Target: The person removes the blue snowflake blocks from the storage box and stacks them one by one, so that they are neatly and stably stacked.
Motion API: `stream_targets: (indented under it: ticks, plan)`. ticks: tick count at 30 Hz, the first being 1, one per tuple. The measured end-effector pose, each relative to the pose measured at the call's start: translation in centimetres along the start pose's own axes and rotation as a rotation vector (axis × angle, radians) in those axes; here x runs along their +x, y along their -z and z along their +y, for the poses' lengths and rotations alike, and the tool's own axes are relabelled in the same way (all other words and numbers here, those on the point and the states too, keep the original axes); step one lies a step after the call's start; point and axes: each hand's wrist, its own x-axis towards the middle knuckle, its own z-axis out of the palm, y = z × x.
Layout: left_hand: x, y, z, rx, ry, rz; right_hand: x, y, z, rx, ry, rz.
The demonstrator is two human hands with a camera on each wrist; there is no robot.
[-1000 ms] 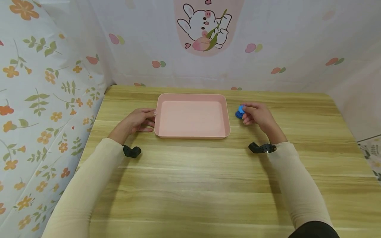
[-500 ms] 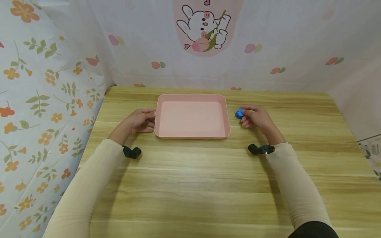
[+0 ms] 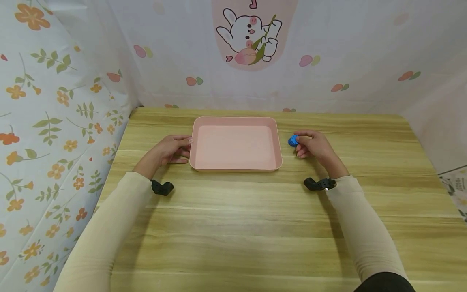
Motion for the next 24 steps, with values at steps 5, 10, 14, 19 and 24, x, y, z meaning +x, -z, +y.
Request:
stream_targets:
  ticks: [5, 10, 14, 19, 24]
  plan:
    - [0.3, -0.1, 0.1, -0.003, 0.0, 0.0, -0.1, 0.2, -0.1, -0.005, -0.001, -0.001]
    - [0.5, -0.1, 0.1, 0.006, -0.005, -0.018, 0.0, 0.4, 0.1, -0.03, -0.005, 0.009]
    - [0.6, 0.3, 0.0, 0.008, -0.01, -0.049, 0.0, 0.5, 0.1, -0.039, -0.011, -0.001]
    - [0.0, 0.5, -0.7, 0.016, -0.035, -0.071, -0.4, 0.8, 0.2, -0.086, -0.009, -0.007]
    - [-1.2, 0.4, -1.7, 0.105, -0.083, -0.032, -1.4, 1.5, 0.1, -0.246, 0.014, -0.027]
